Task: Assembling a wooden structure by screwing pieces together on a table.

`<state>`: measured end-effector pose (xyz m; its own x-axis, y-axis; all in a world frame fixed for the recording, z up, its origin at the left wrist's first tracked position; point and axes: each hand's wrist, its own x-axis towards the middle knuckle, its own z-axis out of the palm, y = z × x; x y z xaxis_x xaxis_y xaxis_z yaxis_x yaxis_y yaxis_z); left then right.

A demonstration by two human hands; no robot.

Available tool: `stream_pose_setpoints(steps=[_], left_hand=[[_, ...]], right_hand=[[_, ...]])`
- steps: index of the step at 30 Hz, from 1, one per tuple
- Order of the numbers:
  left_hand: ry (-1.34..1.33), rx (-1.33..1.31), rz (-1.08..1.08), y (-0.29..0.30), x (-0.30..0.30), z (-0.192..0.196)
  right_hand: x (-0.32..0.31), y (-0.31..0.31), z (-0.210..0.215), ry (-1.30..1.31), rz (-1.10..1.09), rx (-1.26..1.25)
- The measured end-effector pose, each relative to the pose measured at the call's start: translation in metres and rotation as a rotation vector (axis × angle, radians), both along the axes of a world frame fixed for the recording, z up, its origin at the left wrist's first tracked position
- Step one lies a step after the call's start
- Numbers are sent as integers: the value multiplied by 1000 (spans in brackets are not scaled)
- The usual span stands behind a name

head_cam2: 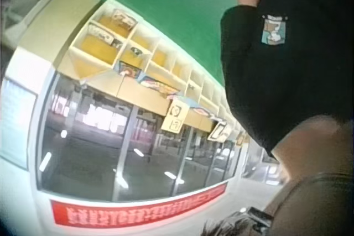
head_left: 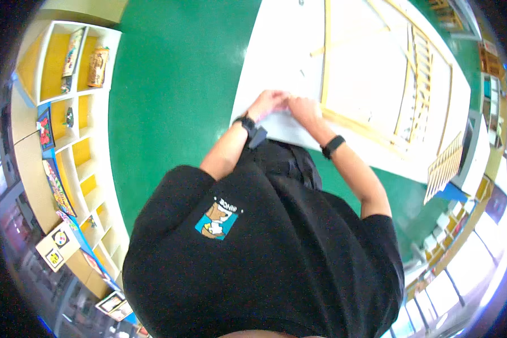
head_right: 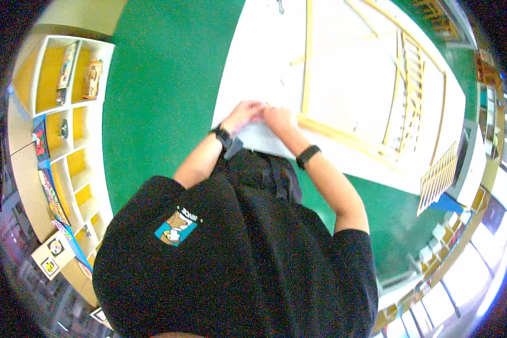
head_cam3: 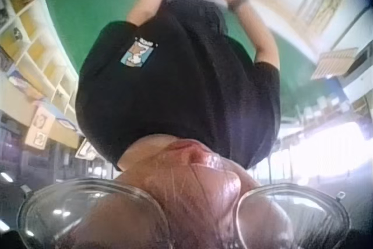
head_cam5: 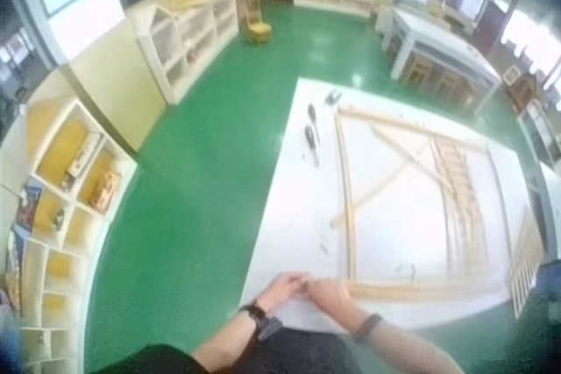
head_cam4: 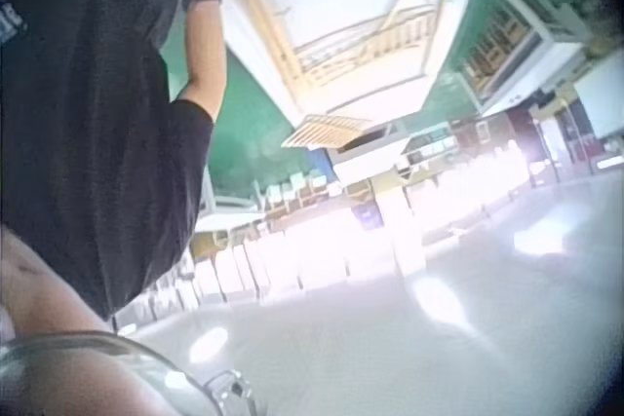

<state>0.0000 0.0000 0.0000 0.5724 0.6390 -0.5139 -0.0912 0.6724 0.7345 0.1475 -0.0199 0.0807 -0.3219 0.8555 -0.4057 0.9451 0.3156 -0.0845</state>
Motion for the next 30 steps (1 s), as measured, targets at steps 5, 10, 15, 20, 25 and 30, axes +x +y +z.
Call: stream_pose_setpoints(steps=[5, 10, 15, 20, 25, 30], left_hand=[[104, 58, 15, -12, 10, 28], [127, 30, 77, -29, 11, 19], [34, -142, 202, -39, 19, 3], [-67, -74, 152, -35, 22, -12], [-2, -92, 183, -25, 34, -8], [-82, -129, 150, -17, 34, -16]], right_hand=[[23, -6, -4, 62, 90, -46], [30, 1, -9, 256, 218, 29], [32, 5, -17, 179, 362, -65], [38, 17, -16, 119, 432, -71], [51, 28, -31, 48, 428, -82], [58, 23, -36, 72, 305, -39]])
